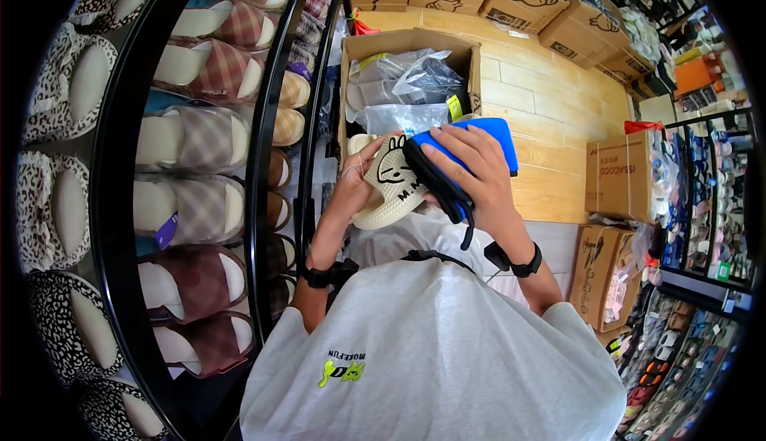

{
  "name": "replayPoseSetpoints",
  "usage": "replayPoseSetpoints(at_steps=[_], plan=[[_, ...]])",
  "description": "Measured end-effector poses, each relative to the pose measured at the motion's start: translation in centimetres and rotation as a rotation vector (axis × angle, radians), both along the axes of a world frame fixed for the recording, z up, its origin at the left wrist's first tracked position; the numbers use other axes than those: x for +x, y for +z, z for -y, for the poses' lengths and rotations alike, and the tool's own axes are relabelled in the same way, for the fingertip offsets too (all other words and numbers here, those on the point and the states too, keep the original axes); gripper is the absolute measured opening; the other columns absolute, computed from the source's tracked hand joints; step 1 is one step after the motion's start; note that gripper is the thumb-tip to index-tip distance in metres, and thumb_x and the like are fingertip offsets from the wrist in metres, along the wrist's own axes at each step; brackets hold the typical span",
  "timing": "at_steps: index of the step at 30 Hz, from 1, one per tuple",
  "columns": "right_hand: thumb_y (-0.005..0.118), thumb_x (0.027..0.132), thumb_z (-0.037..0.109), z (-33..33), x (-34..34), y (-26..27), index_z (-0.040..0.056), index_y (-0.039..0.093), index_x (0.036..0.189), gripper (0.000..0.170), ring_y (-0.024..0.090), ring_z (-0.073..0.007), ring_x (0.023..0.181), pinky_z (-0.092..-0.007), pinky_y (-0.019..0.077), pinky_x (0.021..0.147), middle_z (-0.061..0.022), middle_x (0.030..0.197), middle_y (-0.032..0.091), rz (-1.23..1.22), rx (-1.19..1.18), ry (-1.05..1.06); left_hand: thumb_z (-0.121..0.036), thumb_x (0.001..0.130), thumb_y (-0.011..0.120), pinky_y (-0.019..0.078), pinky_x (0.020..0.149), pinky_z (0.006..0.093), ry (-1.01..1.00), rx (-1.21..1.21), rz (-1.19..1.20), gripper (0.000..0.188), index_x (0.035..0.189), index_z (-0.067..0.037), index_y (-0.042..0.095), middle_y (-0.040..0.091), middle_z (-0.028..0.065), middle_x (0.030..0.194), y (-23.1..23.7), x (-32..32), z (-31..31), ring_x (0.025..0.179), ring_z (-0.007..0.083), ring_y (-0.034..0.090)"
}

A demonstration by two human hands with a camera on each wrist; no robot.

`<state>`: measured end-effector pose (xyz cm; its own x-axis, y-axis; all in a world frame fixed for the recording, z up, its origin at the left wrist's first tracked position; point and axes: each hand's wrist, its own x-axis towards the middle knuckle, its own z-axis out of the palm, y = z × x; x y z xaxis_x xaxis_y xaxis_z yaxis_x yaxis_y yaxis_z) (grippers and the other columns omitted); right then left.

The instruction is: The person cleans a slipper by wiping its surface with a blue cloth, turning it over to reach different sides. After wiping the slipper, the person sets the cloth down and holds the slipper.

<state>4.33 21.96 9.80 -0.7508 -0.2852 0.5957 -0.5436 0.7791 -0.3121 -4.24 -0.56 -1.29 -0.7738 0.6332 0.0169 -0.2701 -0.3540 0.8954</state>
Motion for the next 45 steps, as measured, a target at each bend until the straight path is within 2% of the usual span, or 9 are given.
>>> replayPoseSetpoints(at_steps=[2,6,9,14,17,21,26,29,45], plan=[[0.081,0.089,0.033,0.3,0.1,-0.1,0.0145,0.070,0.142,0.057,0.064,-0.0317,0.131,-0.0502,0.0469,0.112,-0.0104,0.146,0.067,-0.007,0.011,-0.007,0.024,0.091,0.040,0.0493,0.115,0.0331,-0.003,-0.002,0.000,0.071,0.157,0.001,0.052,0.066,0.0129,0.145,-0.1,0.1,0.2,0.130,0.0184,0.065],[0.074,0.088,0.025,0.3,0.4,-1.0,0.0139,0.069,0.143,0.057,0.064,-0.0308,0.132,-0.0491,0.0463,0.114,-0.0106,0.147,0.067,-0.023,0.114,0.118,-0.002,0.114,0.046,0.0532,0.111,0.0319,0.030,-0.089,-0.132,0.043,0.156,0.001,0.053,0.067,0.0119,0.144,0.3,0.0,0.4,0.129,0.0170,0.067],[0.076,0.087,0.025,-0.2,-0.7,-0.7,0.0133,0.068,0.144,0.058,0.065,-0.0310,0.131,-0.0489,0.0460,0.114,-0.0106,0.145,0.068,-0.013,0.086,0.107,-0.001,0.113,0.047,0.0530,0.111,0.0317,0.059,-0.047,-0.067,0.043,0.156,0.001,0.053,0.068,0.0119,0.144,-0.3,0.3,0.5,0.128,0.0167,0.067],[0.080,0.089,0.034,0.6,-0.8,-0.3,0.0141,0.071,0.140,0.056,0.065,-0.0314,0.131,-0.0493,0.0485,0.112,-0.0110,0.144,0.068,-0.023,0.055,0.093,0.023,0.091,0.048,0.0512,0.114,0.0320,0.041,-0.011,0.015,0.070,0.157,0.000,0.053,0.068,0.0120,0.144,-0.2,0.1,1.2,0.129,0.0165,0.066],[0.075,0.084,0.023,0.6,-0.6,-1.0,0.0152,0.069,0.143,0.060,0.064,-0.0311,0.134,-0.0496,0.0484,0.112,-0.0114,0.146,0.067,-0.018,0.162,0.223,0.023,0.091,0.048,0.0498,0.115,0.0321,0.072,-0.061,-0.067,0.070,0.157,-0.001,0.053,0.068,0.0118,0.144,0.2,0.2,1.3,0.130,0.0162,0.066],[0.070,0.084,0.017,0.2,-1.7,-0.6,0.0152,0.068,0.145,0.061,0.063,-0.0320,0.133,-0.0509,0.0473,0.113,-0.0112,0.148,0.066,0.027,0.106,0.146,0.020,0.093,0.048,0.0499,0.114,0.0317,0.065,-0.027,0.019,0.066,0.156,0.001,0.053,0.067,0.0115,0.146,-0.6,0.4,1.4,0.131,0.0158,0.065],[0.068,0.085,0.016,2.0,-1.0,-0.6,0.0146,0.072,0.140,0.055,0.063,-0.0324,0.134,-0.0498,0.0464,0.114,-0.0121,0.147,0.066,0.000,0.068,0.124,-0.013,0.113,0.056,0.0504,0.112,0.0302,0.081,-0.054,-0.078,0.045,0.156,0.002,0.053,0.066,0.0109,0.147,-0.9,0.2,1.5,0.130,0.0155,0.065],[0.066,0.087,0.016,2.2,-0.5,-1.4,0.0155,0.068,0.144,0.057,0.062,-0.0303,0.136,-0.0488,0.0461,0.116,-0.0117,0.149,0.065,-0.013,0.144,0.219,-0.008,0.111,0.057,0.0499,0.112,0.0297,0.096,-0.094,-0.101,0.045,0.155,0.002,0.054,0.066,0.0104,0.147,-1.2,-0.1,1.7,0.130,0.0149,0.065],[0.070,0.084,0.013,1.2,-1.1,-1.2,0.0178,0.070,0.143,0.059,0.061,-0.0313,0.136,-0.0504,0.0457,0.115,-0.0094,0.148,0.066,0.083,0.019,0.154,0.013,0.095,0.057,0.0520,0.109,0.0284,0.092,-0.059,0.007,0.064,0.158,-0.001,0.053,0.069,0.0090,0.143,0.0,0.8,1.4,0.125,0.0119,0.067]])
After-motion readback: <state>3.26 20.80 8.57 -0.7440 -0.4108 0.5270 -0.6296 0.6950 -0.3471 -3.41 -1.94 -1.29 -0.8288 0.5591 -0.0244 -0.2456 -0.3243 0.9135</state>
